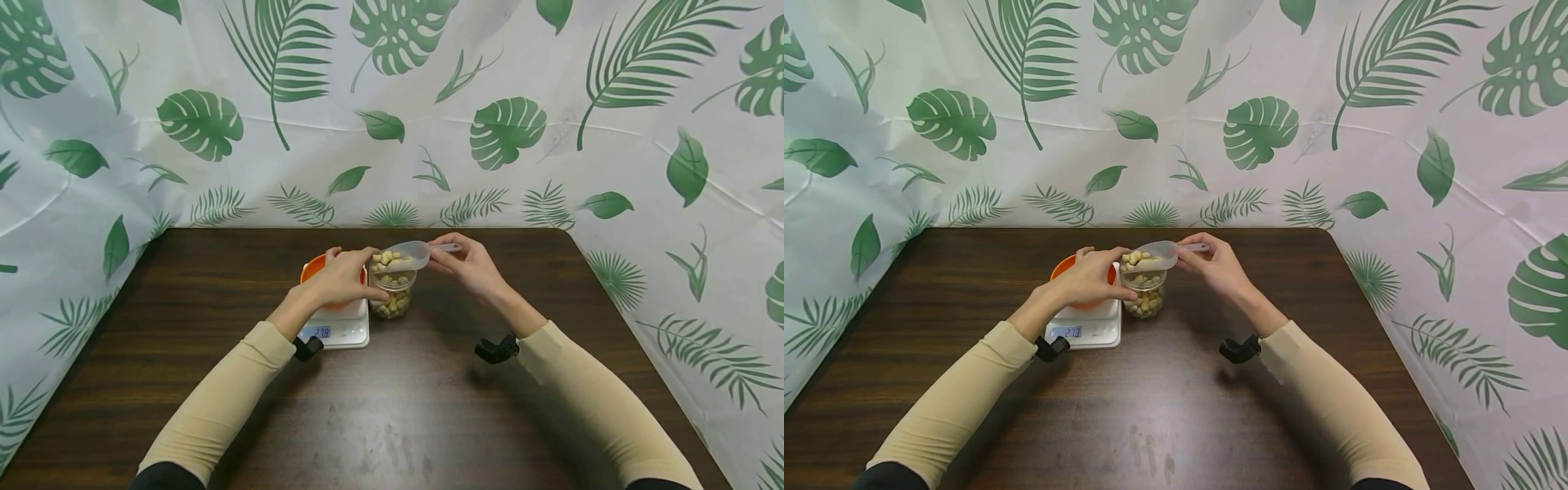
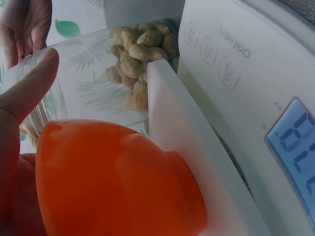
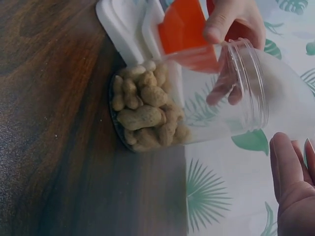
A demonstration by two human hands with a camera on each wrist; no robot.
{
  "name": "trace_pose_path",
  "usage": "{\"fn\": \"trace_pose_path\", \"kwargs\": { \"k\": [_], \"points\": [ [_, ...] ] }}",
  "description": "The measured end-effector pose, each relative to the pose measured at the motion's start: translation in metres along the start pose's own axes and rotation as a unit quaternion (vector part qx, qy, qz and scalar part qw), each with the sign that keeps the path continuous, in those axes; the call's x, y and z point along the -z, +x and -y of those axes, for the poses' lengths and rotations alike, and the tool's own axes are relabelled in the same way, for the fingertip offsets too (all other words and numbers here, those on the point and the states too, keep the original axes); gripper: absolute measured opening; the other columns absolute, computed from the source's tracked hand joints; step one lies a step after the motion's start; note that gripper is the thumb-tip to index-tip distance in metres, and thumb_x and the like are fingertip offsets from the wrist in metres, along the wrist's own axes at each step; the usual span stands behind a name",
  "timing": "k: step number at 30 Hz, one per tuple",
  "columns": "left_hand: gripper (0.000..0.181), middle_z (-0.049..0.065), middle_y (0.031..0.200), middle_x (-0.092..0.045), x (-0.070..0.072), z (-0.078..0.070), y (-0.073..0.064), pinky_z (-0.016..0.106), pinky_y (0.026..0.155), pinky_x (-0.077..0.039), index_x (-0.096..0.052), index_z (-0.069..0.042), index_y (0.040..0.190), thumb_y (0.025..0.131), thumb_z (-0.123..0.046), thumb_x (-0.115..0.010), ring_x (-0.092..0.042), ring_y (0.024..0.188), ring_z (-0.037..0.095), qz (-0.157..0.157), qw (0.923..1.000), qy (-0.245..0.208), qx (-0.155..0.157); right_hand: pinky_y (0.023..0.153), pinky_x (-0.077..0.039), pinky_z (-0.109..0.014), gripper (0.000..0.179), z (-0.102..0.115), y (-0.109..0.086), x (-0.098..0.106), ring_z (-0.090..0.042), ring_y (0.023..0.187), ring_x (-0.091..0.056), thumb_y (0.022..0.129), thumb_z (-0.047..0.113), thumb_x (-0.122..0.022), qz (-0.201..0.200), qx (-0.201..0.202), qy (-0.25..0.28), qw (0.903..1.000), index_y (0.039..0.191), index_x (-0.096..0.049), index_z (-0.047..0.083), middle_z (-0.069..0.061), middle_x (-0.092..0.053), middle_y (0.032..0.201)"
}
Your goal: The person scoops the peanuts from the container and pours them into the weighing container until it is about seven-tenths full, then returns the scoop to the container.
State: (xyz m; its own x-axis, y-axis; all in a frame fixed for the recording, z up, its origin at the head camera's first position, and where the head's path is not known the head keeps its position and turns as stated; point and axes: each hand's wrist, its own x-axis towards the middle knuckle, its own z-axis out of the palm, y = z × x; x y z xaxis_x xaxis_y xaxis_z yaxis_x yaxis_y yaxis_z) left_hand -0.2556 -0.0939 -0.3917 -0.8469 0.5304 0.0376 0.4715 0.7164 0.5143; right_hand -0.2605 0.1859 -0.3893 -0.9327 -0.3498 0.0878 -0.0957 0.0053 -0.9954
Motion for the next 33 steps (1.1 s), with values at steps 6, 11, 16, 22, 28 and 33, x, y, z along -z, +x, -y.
{"fn": "trace_pose_path", "kwargs": {
  "k": [6,11,16,22,28,33],
  "points": [
    [0.079,0.007,0.133,-0.064,-0.001,0.000,-0.002,0.062,0.110,-0.015,-0.054,-0.007,0.142,0.082,-0.048,-0.086,-0.055,0.127,0.026,-0.007,1.0000,0.006,-0.002,0.098,-0.050,-0.044,0.028,-0.004,-0.002,0.000,-0.023,0.111,-0.069,0.103,0.009,-0.064,-0.002,0.012,0.035,0.9993,0.122,-0.057,-0.010,-0.020,-0.061,0.127],
    [0.089,0.013,0.149,-0.050,0.000,-0.001,-0.004,0.065,0.111,-0.017,-0.048,-0.006,0.151,0.084,-0.053,-0.082,-0.044,0.138,0.030,-0.007,0.9995,0.028,0.008,0.102,-0.045,-0.050,0.024,-0.006,-0.003,0.002,-0.023,0.111,-0.069,0.103,0.007,-0.063,-0.002,0.018,0.052,0.9985,0.121,-0.058,-0.009,-0.017,-0.061,0.126],
    [0.092,0.014,0.155,-0.044,0.002,-0.001,-0.008,0.064,0.111,-0.017,-0.045,-0.007,0.154,0.084,-0.054,-0.081,-0.039,0.141,0.033,-0.010,0.9994,0.030,0.014,0.103,-0.044,-0.051,0.024,-0.004,-0.002,0.002,-0.024,0.114,-0.067,0.103,0.008,-0.063,-0.005,0.018,0.059,0.9981,0.120,-0.059,-0.007,-0.016,-0.060,0.127],
    [0.091,0.014,0.155,-0.042,0.008,0.003,-0.015,0.064,0.111,-0.017,-0.047,-0.009,0.152,0.082,-0.052,-0.084,-0.038,0.141,0.033,-0.034,0.9990,0.021,0.019,0.101,-0.047,-0.046,0.023,0.004,0.001,-0.002,-0.024,0.113,-0.068,0.103,0.009,-0.063,-0.003,0.023,0.064,0.9977,0.120,-0.060,-0.006,-0.018,-0.059,0.130],
    [0.093,0.013,0.154,-0.043,0.016,0.011,-0.030,0.064,0.111,-0.014,-0.049,-0.008,0.151,0.078,-0.051,-0.087,-0.038,0.139,0.034,-0.067,0.9973,0.000,0.031,0.102,-0.047,-0.046,0.017,0.009,0.007,-0.010,-0.023,0.115,-0.066,0.103,0.007,-0.062,0.016,0.037,0.073,0.9965,0.117,-0.062,-0.003,-0.017,-0.058,0.132],
    [0.091,0.015,0.154,-0.042,0.020,0.023,-0.042,0.066,0.112,-0.012,-0.048,-0.007,0.151,0.080,-0.050,-0.086,-0.037,0.139,0.036,-0.074,0.9962,-0.008,0.046,0.102,-0.046,-0.050,0.014,0.009,0.013,-0.018,-0.024,0.114,-0.066,0.103,0.003,-0.061,0.019,0.049,0.083,0.9952,0.115,-0.063,-0.004,-0.017,-0.058,0.130]
  ]
}}
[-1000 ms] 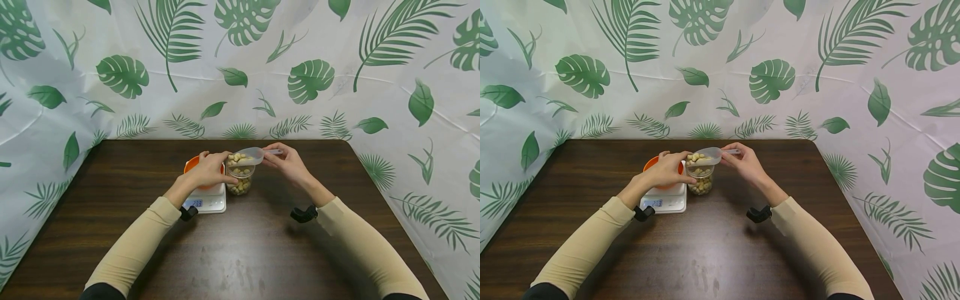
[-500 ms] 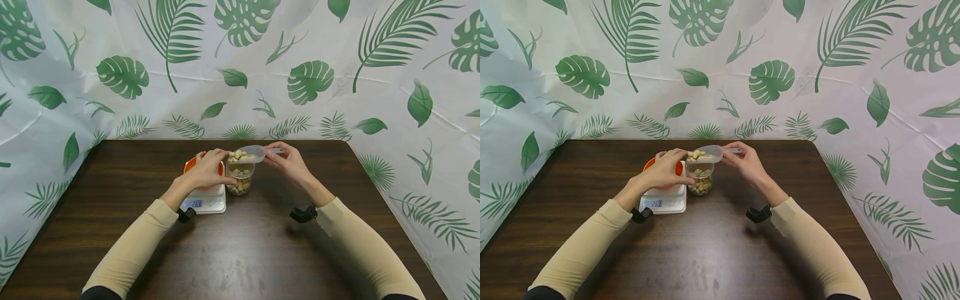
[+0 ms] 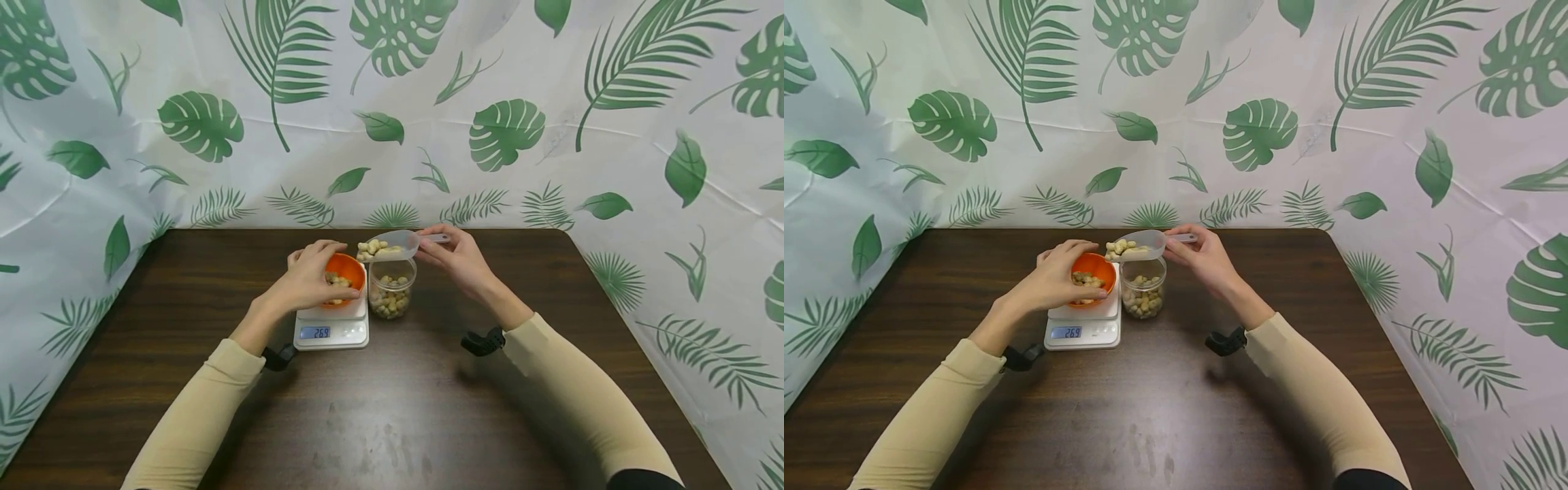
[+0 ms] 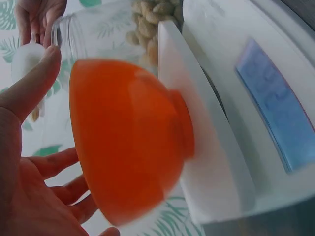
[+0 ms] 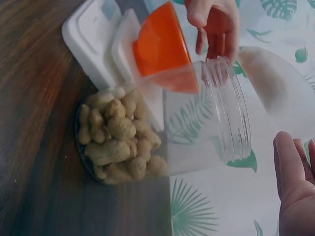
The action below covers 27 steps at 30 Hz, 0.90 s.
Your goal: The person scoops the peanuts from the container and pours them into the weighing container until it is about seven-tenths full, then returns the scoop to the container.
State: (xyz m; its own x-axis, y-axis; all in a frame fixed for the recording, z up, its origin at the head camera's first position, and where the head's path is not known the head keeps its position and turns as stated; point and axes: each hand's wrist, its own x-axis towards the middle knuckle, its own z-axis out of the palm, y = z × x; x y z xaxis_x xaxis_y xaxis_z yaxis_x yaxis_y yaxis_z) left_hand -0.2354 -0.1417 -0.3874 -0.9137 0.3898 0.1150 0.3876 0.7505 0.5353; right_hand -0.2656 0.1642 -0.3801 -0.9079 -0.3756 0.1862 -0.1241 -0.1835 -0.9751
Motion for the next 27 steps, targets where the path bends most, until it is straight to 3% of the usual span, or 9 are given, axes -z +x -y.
{"fn": "trace_pose_path", "kwargs": {
  "k": [13,21,27],
  "points": [
    [0.109,0.022,0.152,-0.042,0.007,0.026,-0.020,0.067,0.104,-0.021,-0.033,0.002,0.156,0.077,-0.052,-0.087,-0.037,0.137,0.039,0.025,0.9981,-0.013,0.055,0.099,-0.051,-0.043,0.024,0.000,0.010,-0.019,-0.025,0.110,-0.069,0.104,0.005,-0.061,0.003,-0.023,-0.043,0.9988,0.122,-0.057,-0.010,-0.024,-0.056,0.131],
    [0.117,0.022,0.153,-0.044,0.006,0.028,-0.024,0.067,0.101,-0.026,-0.028,0.004,0.158,0.077,-0.056,-0.086,-0.040,0.138,0.039,0.051,0.9970,-0.009,0.058,0.095,-0.053,-0.039,0.026,0.003,0.012,-0.026,-0.026,0.110,-0.068,0.103,0.008,-0.062,0.027,-0.022,-0.102,0.9942,0.122,-0.058,-0.010,-0.022,-0.058,0.131],
    [0.116,0.024,0.152,-0.045,0.006,0.028,-0.024,0.067,0.100,-0.027,-0.029,0.006,0.157,0.077,-0.056,-0.086,-0.042,0.137,0.039,0.045,0.9977,-0.011,0.049,0.093,-0.055,-0.036,0.029,0.004,0.014,-0.028,-0.030,0.110,-0.069,0.104,0.014,-0.064,0.037,-0.024,-0.147,0.9881,0.124,-0.060,-0.007,-0.021,-0.057,0.130]
  ]
}}
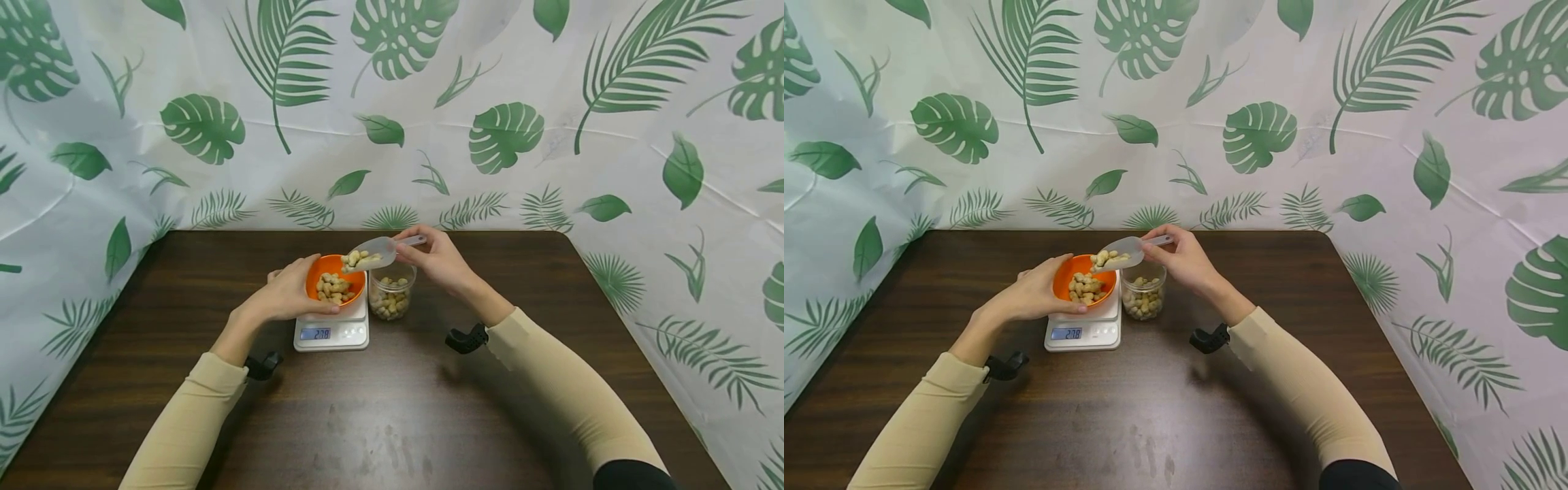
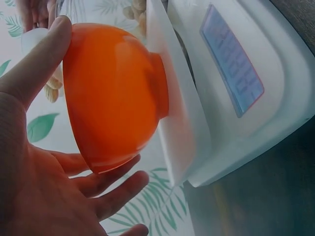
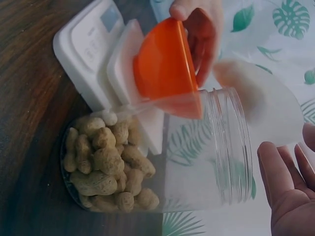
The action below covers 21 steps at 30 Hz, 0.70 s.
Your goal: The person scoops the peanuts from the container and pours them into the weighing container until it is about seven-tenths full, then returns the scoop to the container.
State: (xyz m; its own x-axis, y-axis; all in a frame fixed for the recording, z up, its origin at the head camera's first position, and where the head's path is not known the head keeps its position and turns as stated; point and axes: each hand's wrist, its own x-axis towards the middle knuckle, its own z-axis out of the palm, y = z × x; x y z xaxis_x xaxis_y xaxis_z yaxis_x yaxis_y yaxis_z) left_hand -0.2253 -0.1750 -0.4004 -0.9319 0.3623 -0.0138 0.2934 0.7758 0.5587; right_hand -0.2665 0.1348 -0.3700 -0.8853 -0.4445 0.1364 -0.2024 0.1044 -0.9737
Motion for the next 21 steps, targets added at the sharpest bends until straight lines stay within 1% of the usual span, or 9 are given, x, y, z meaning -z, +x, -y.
{"fn": "trace_pose_path", "kwargs": {
  "k": [5,7,11,15,17,21],
  "points": [
    [0.115,0.025,0.151,-0.045,0.000,-0.002,0.000,0.067,0.099,-0.028,-0.030,0.006,0.157,0.077,-0.057,-0.085,-0.044,0.136,0.040,-0.002,1.0000,0.000,0.000,0.091,-0.056,-0.035,0.028,0.002,0.001,0.000,-0.029,0.108,-0.069,0.103,0.018,-0.065,0.004,-0.001,-0.030,0.9995,0.122,-0.063,-0.003,-0.018,-0.057,0.129],
    [0.115,0.025,0.150,-0.046,0.000,-0.002,0.000,0.067,0.099,-0.028,-0.031,0.005,0.157,0.077,-0.057,-0.085,-0.045,0.134,0.040,-0.001,1.0000,0.001,0.003,0.090,-0.056,-0.035,0.028,0.003,0.001,-0.001,-0.032,0.107,-0.069,0.103,0.018,-0.066,0.005,0.004,-0.043,0.9991,0.122,-0.064,-0.003,-0.018,-0.058,0.128],
    [0.113,0.023,0.147,-0.048,0.000,-0.002,0.000,0.066,0.098,-0.029,-0.032,0.004,0.156,0.077,-0.057,-0.086,-0.048,0.132,0.039,-0.001,1.0000,0.000,0.003,0.087,-0.056,-0.034,0.026,0.005,0.002,-0.001,-0.040,0.108,-0.068,0.103,0.017,-0.066,0.004,0.014,-0.065,0.9978,0.121,-0.064,-0.002,-0.017,-0.061,0.125],
    [0.113,0.024,0.148,-0.048,-0.001,-0.001,-0.001,0.067,0.098,-0.030,-0.032,0.005,0.156,0.077,-0.056,-0.086,-0.047,0.133,0.039,-0.004,1.0000,0.001,0.000,0.088,-0.056,-0.035,0.026,0.007,0.000,0.000,-0.043,0.109,-0.067,0.103,0.016,-0.065,0.003,0.013,-0.076,0.9970,0.122,-0.063,-0.002,-0.017,-0.063,0.124],
    [0.114,0.024,0.150,-0.046,0.000,-0.002,-0.001,0.067,0.099,-0.029,-0.031,0.005,0.156,0.077,-0.056,-0.085,-0.046,0.134,0.039,-0.003,1.0000,0.001,0.001,0.089,-0.056,-0.036,0.026,0.009,-0.001,0.000,-0.040,0.109,-0.068,0.103,0.016,-0.065,0.002,0.012,-0.077,0.9969,0.122,-0.063,-0.001,-0.016,-0.063,0.124],
    [0.112,0.022,0.147,-0.049,-0.001,-0.002,-0.001,0.066,0.098,-0.029,-0.034,0.004,0.155,0.077,-0.055,-0.086,-0.048,0.132,0.038,-0.004,1.0000,0.000,0.000,0.092,-0.055,-0.040,0.025,0.010,-0.001,0.001,-0.034,0.106,-0.070,0.104,0.016,-0.064,0.004,0.018,-0.072,0.9973,0.122,-0.063,-0.002,-0.017,-0.062,0.125]
  ]
}}
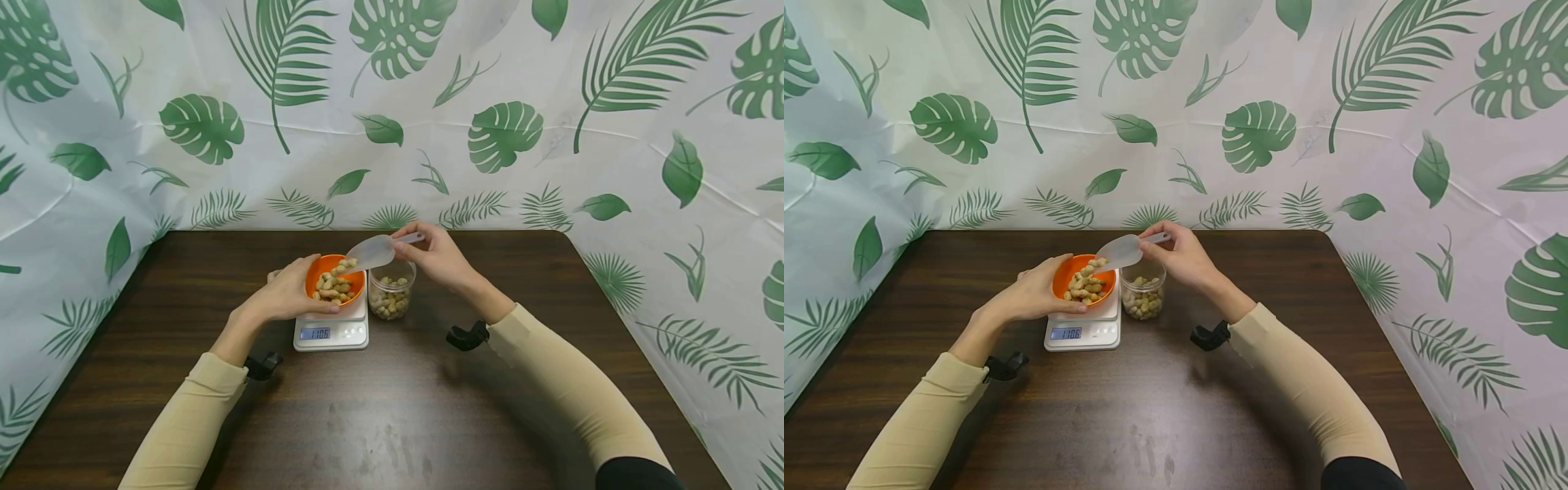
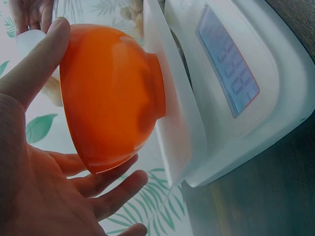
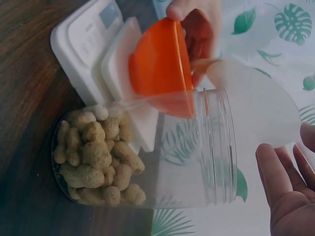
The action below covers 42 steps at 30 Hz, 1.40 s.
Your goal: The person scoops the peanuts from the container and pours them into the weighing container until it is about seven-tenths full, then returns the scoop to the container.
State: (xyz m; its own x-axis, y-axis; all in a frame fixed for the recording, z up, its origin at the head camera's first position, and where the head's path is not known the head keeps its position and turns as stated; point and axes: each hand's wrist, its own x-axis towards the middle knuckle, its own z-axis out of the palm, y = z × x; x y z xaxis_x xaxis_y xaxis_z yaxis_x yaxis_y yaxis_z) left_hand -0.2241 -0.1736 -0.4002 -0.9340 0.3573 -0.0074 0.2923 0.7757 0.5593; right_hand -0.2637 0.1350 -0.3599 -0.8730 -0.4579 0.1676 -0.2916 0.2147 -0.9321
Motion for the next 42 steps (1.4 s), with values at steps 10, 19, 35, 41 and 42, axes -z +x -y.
{"fn": "trace_pose_path", "kwargs": {
  "k": [10,19,35,41,42],
  "points": [
    [0.114,0.024,0.149,-0.047,-0.001,0.000,0.000,0.066,0.100,-0.028,-0.032,0.005,0.156,0.076,-0.055,-0.086,-0.045,0.134,0.038,-0.007,1.0000,0.003,-0.002,0.095,-0.052,-0.054,0.027,0.002,-0.001,0.006,-0.035,0.109,-0.069,0.103,0.017,-0.066,-0.007,-0.002,0.011,0.9999,0.122,-0.063,-0.001,-0.018,-0.064,0.124],
    [0.114,0.025,0.150,-0.047,0.000,-0.001,0.001,0.068,0.100,-0.028,-0.032,0.006,0.155,0.077,-0.056,-0.086,-0.044,0.135,0.039,-0.002,1.0000,0.008,-0.002,0.089,-0.056,-0.036,0.026,0.005,-0.007,0.018,-0.033,0.108,-0.070,0.103,0.015,-0.066,-0.009,-0.002,-0.006,0.9999,0.123,-0.063,-0.001,-0.017,-0.064,0.124],
    [0.109,0.023,0.158,-0.032,0.001,-0.014,0.008,0.068,0.107,-0.019,-0.032,0.000,0.158,0.079,-0.055,-0.084,-0.032,0.142,0.043,-0.006,0.9998,0.015,-0.012,0.089,-0.055,-0.032,0.029,0.015,-0.016,0.041,-0.027,0.104,-0.070,0.103,0.020,-0.065,-0.001,-0.002,-0.063,0.9980,0.124,-0.062,-0.001,-0.015,-0.062,0.126],
    [0.103,0.019,0.159,-0.034,-0.001,-0.023,0.013,0.068,0.111,-0.013,-0.037,-0.004,0.157,0.080,-0.054,-0.084,-0.030,0.144,0.038,-0.017,0.9989,0.021,-0.038,0.084,-0.053,-0.032,0.030,0.017,-0.017,0.047,-0.024,0.101,-0.069,0.103,0.024,-0.066,-0.002,-0.016,-0.095,0.9953,0.123,-0.062,0.002,-0.014,-0.064,0.119],
    [0.102,0.018,0.159,-0.034,-0.001,-0.024,0.014,0.068,0.111,-0.012,-0.038,-0.004,0.157,0.081,-0.054,-0.084,-0.030,0.144,0.037,-0.018,0.9987,0.023,-0.043,0.082,-0.053,-0.032,0.030,0.017,-0.017,0.047,-0.024,0.101,-0.069,0.103,0.025,-0.066,-0.001,-0.018,-0.100,0.9948,0.123,-0.062,0.003,-0.014,-0.065,0.118]
  ]
}}
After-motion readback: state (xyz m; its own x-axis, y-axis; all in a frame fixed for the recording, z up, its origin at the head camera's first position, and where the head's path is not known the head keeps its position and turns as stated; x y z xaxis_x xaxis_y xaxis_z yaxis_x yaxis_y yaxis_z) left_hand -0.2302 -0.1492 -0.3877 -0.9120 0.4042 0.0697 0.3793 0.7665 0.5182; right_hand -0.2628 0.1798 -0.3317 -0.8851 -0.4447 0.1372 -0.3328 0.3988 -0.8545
